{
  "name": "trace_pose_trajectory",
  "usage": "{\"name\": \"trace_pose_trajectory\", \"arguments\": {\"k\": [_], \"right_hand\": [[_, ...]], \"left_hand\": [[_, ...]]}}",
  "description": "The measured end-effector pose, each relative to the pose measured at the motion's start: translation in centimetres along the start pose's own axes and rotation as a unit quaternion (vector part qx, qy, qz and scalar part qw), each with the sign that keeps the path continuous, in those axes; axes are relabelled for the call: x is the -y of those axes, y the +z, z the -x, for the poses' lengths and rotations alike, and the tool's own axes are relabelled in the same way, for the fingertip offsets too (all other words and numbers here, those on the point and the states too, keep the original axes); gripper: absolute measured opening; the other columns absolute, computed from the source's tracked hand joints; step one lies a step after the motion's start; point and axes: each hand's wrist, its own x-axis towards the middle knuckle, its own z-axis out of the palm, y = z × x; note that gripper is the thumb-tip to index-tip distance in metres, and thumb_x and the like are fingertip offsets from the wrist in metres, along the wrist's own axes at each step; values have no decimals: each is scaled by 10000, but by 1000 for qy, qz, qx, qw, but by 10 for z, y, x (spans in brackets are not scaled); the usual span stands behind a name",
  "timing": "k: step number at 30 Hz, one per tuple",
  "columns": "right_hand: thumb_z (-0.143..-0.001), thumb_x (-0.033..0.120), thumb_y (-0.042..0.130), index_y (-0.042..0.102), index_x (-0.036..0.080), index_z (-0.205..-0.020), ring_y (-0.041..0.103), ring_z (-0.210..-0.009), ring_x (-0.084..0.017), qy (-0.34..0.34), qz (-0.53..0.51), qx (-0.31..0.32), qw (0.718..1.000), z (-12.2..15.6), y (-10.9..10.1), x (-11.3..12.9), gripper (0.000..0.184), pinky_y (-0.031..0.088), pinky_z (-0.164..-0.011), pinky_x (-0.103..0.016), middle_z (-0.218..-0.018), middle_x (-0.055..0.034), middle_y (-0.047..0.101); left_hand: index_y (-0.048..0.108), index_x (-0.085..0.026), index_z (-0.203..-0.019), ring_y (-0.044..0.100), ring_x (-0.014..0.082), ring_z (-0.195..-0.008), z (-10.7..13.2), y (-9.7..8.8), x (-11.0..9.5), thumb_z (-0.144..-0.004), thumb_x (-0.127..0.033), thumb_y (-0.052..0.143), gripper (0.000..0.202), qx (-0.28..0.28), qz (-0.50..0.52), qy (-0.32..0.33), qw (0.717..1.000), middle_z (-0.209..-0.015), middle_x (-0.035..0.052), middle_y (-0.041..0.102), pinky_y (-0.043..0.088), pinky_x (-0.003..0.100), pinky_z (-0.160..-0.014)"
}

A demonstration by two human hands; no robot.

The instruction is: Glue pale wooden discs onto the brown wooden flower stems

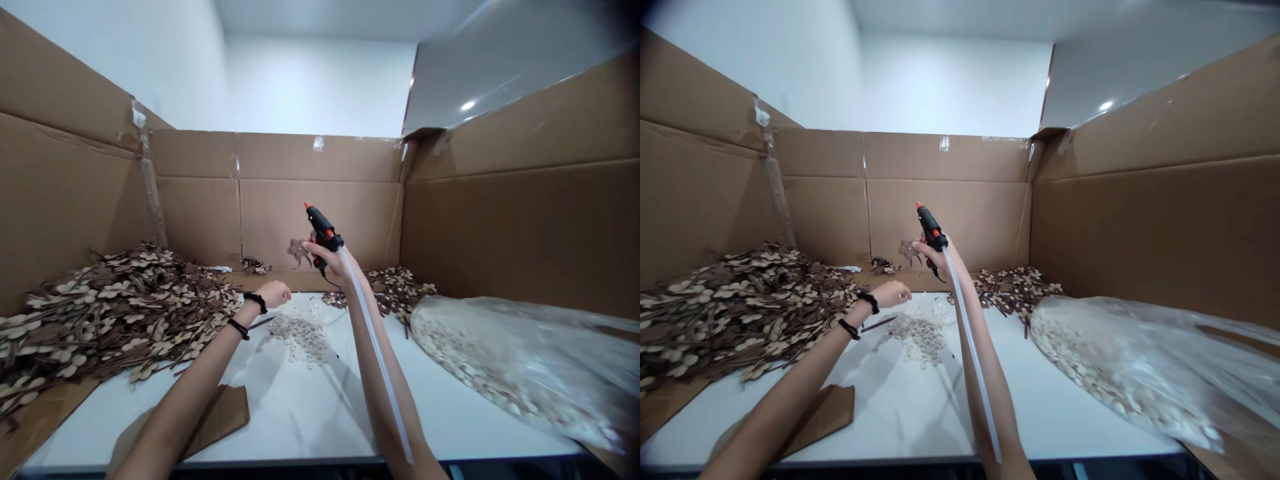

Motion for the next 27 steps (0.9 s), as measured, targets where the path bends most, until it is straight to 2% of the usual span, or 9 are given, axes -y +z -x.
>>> {"name": "trace_pose_trajectory", "arguments": {"k": [3,6,9,13,16,20,22,24,27], "right_hand": [[-624,400,722,490,197,-723,420,-557,-100,7,5,-9,1000,1,0,4,323,337,-526,-253,-633,38,472],[-620,391,725,495,191,-712,413,-570,-99,0,11,-17,1000,1,-1,6,318,330,-532,-252,-633,34,472],[-629,395,719,492,195,-736,417,-572,-99,4,-7,-13,1000,1,-1,5,321,340,-527,-251,-671,28,497],[-618,393,730,489,190,-707,438,-602,-104,-8,-4,-9,1000,0,-2,5,328,356,-546,-246,-680,24,493],[-613,408,734,495,189,-715,436,-599,-105,-11,-3,-18,1000,0,-3,4,341,353,-542,-244,-672,27,481],[-644,456,695,495,193,-743,412,-556,-102,-25,13,-27,999,-3,-4,-1,345,342,-518,-243,-640,35,457],[-653,464,678,497,189,-752,440,-581,-114,-44,22,-67,997,-6,-4,-4,343,364,-541,-251,-659,20,486],[-657,451,673,504,183,-752,480,-634,-134,-72,38,-123,989,-8,-1,-6,330,397,-599,-270,-699,-4,521],[-675,431,664,506,181,-755,497,-659,-149,-88,54,-157,982,-8,3,-6,306,412,-644,-291,-713,-15,528]], "left_hand": [[716,-114,-810,643,249,-885,-3,40,12,-709,-71,533,214,-2,-45,-42,998,-919,159,710,465,311,-797],[711,-115,-828,639,246,-903,-4,64,24,-727,-87,538,202,-6,-65,-61,996,-958,168,696,454,303,-796],[708,-134,-806,638,235,-901,-6,71,33,-724,-87,547,187,-9,-62,-65,996,-913,142,702,444,288,-788],[698,-156,-752,642,210,-846,-10,65,36,-718,-133,596,110,-26,-13,-53,998,-836,100,713,442,272,-758],[691,-152,-781,641,186,-812,-12,42,28,-746,-205,610,103,-53,53,-30,997,-842,88,720,449,256,-730],[659,-127,-892,623,147,-721,-2,-18,4,-845,-435,514,343,-116,166,2,979,-884,104,719,452,230,-630],[661,-124,-846,585,133,-664,13,-52,-12,-757,-495,629,384,-186,315,11,931,-849,101,713,434,224,-604],[673,-138,-848,546,115,-640,32,-80,-29,-700,-515,690,405,-232,388,12,892,-835,75,702,411,211,-583],[697,-147,-840,502,104,-625,54,-102,-47,-667,-518,724,411,-257,420,5,870,-760,34,660,377,199,-552]]}}
